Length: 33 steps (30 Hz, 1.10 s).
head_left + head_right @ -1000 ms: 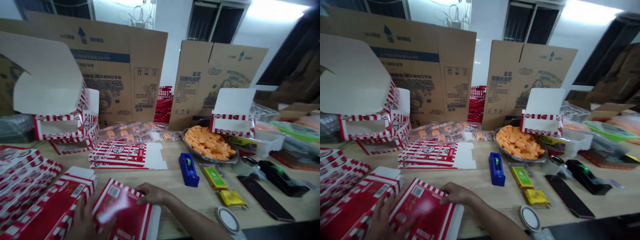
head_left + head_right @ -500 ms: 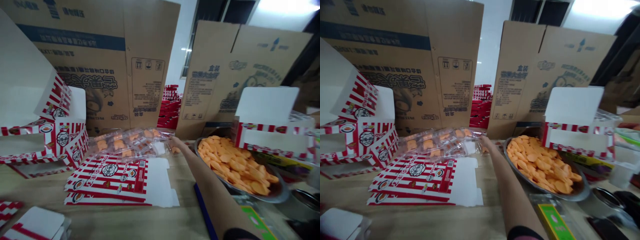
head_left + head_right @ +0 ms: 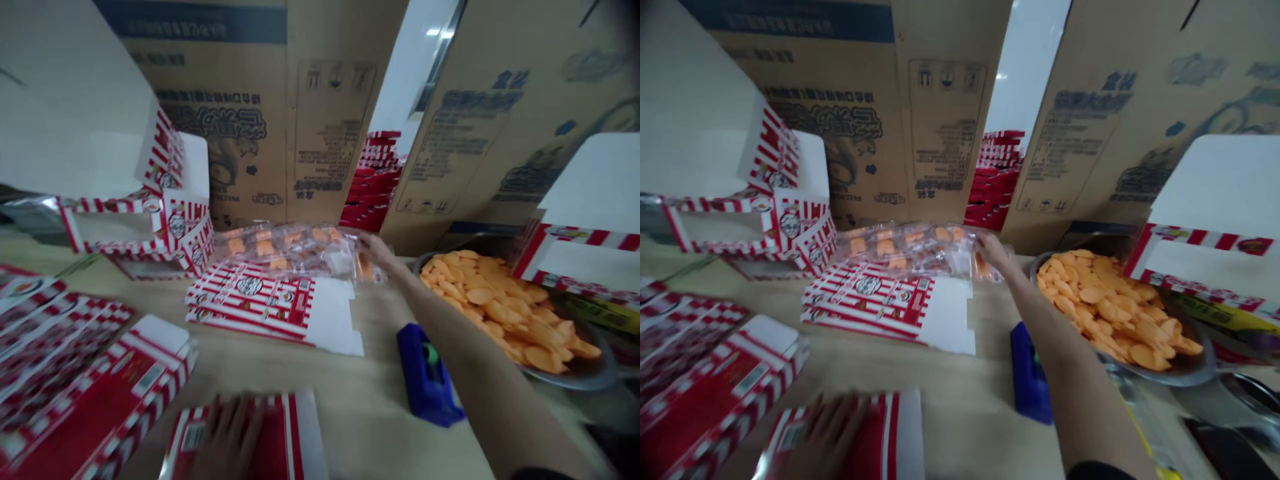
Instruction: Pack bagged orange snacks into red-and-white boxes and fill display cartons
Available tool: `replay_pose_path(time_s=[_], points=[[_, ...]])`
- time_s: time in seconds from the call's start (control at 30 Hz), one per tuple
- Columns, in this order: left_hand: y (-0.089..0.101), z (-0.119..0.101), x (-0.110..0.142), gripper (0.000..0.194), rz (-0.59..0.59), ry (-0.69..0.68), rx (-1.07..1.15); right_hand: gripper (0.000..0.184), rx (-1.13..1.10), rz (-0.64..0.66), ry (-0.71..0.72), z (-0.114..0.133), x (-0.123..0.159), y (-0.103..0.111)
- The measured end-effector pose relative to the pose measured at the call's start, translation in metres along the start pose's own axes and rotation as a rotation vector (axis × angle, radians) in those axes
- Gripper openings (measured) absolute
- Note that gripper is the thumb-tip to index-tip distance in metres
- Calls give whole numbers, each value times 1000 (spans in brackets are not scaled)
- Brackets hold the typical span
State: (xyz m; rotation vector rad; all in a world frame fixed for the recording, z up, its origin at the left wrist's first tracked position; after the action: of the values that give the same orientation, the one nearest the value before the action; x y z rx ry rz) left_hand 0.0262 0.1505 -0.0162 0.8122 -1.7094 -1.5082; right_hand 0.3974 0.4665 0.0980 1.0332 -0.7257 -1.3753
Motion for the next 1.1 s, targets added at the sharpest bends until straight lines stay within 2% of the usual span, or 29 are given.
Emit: replay_pose_path(time_s=[0.07,0.13,0.2,0.27,0.33,0.5,0.63,0.77,0.97,1.1], points=[[18,1,2,86,-70,174,12,15,-83,-86,100,40,16,10],[36,-1,5,95,-82,288,26,15,-237,-246,259,86,41,16],[50,0,9,99,-73,387,36,17,-338,-350,383,127,74,13],[58,2,16,101,-66,454,35,17,-335,-342,431,157,109,1],[60,4,24,102,-72,475,28,16,-277,-272,408,173,141,-18],[58,4,33,104,-112,430,21,22,-123,-5,233,179,196,-71],[55,2,31,104,-121,378,39,26,-234,231,331,192,225,-100],[46,3,27,114,-83,284,91,29,-287,436,441,199,243,-120],[40,6,24,116,-18,262,88,29,-202,553,379,193,253,-133],[44,6,25,117,-37,287,89,31,-186,503,331,196,256,-132]])
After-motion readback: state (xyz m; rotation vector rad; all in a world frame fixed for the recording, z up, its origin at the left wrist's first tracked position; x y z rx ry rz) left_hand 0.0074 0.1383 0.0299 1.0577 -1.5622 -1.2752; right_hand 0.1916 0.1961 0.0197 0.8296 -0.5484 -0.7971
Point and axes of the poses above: each hand's wrist, its own x-axis away from the middle knuckle, its own y-axis out of the back of the hand, z = x × y, the point moved 4 cm from there along -x, towards the middle knuckle, and after that the axes turned 7 degrees about z, right-handed, at the moved point
